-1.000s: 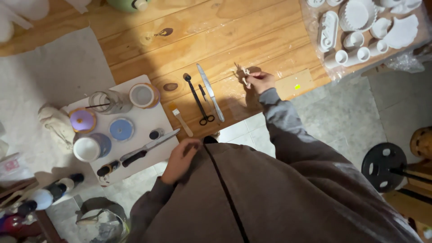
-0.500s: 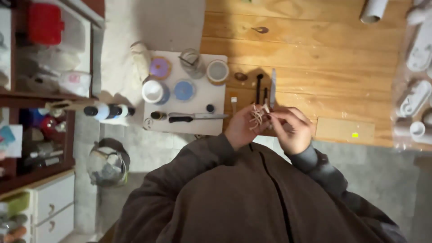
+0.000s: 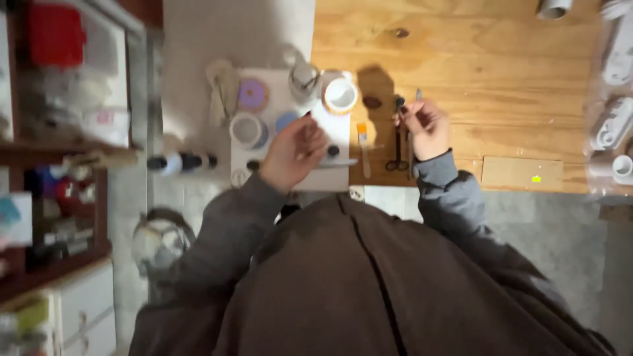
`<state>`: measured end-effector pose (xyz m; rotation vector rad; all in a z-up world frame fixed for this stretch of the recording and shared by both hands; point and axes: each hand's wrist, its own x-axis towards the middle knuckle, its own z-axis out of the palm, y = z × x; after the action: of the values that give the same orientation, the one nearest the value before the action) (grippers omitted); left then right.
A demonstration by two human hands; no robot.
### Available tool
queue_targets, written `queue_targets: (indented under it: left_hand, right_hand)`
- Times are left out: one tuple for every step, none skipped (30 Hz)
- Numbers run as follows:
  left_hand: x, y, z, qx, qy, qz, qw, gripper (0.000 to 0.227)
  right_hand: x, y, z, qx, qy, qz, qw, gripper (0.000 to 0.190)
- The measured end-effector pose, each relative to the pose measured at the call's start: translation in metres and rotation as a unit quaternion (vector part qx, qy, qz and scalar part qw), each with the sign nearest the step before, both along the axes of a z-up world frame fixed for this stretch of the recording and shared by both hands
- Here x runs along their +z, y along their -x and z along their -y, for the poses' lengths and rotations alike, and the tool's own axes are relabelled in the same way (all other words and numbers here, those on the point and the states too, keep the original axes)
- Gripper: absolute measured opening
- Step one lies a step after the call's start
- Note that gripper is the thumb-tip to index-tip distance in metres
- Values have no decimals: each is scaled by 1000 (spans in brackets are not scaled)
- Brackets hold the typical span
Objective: Applying a liquid finish to a white decorative tray using a brush.
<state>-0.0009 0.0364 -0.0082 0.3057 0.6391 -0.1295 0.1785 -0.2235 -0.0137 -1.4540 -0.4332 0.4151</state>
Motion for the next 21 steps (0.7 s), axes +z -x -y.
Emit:
queue_targets:
  left_hand:
    - [-5, 11, -10, -5, 88, 119, 989, 23]
    - [-12, 21, -20, -9, 176, 233, 956, 27]
    - [-2, 33, -22, -17, 187, 225, 956, 27]
    - [8, 45, -26, -4, 166, 218, 962, 28]
    - [20, 50, -36, 11, 137, 218, 966, 29]
    - [18, 57, -38, 4, 139, 218, 966, 29]
    - [17, 61, -42, -4, 111, 154, 982, 28]
    - [16, 65, -46, -11, 81, 90, 993, 29]
    - [16, 69, -44, -16, 85, 87, 992, 29]
    - [17, 74, -42, -32, 43, 88, 995, 32]
    - [19, 77, -43, -44, -2, 92, 995, 36]
    - [11, 77, -39, -45, -3, 93, 995, 36]
    - [5, 79, -36, -66, -4, 93, 994, 41]
    - [-2, 82, -33, -87, -4, 92, 992, 46]
    - [6, 81, -31, -82, -7, 90, 993, 46]
    - [15, 81, -29, -85, -20, 86, 993, 49]
    - [23, 76, -28, -86, -34, 86, 992, 52]
    - [21, 70, -26, -78, -39, 89, 992, 52]
    - [20, 69, -23, -58, 4, 107, 993, 51]
    - [19, 68, -19, -38, 48, 124, 990, 52]
    - [23, 68, -20, -36, 46, 123, 991, 52]
  right_hand:
    - [-27, -7, 7, -16, 20, -18, 999, 7]
    - [-56, -13, 16, -33, 39, -37, 998, 6]
    - [-67, -5, 24, -44, 47, -43, 997, 6]
    - [-78, 4, 32, -36, 192, 39, 980, 6]
    - [-89, 2, 30, -22, 324, 126, 937, 9]
    - [-90, 7, 24, -29, 326, 125, 937, 9]
    - [-91, 9, 17, 27, 382, 220, 897, 11]
    - [-92, 11, 11, 83, 433, 310, 843, 16]
    - [-98, 11, 11, 81, 436, 305, 843, 16]
    - [-104, 10, 11, 93, 485, 303, 815, 16]
    - [-110, 4, 6, 106, 528, 305, 785, 19]
    - [-116, 2, 10, 105, 528, 305, 786, 19]
    - [-123, 0, 10, 113, 536, 359, 756, 16]
    - [-130, -2, 11, 120, 542, 411, 723, 14]
    - [-105, 12, 2, 124, 537, 413, 725, 14]
    - [-80, 26, -6, 64, 461, 325, 823, 11]
    - [-54, 33, -15, 2, 371, 232, 899, 8]
    - [-13, 52, -45, 7, 366, 238, 900, 8]
    - [29, 83, -67, 24, 263, 162, 951, 4]
    - [73, 116, -83, 40, 156, 83, 983, 5]
    - [88, 129, -101, 43, 154, 82, 984, 5]
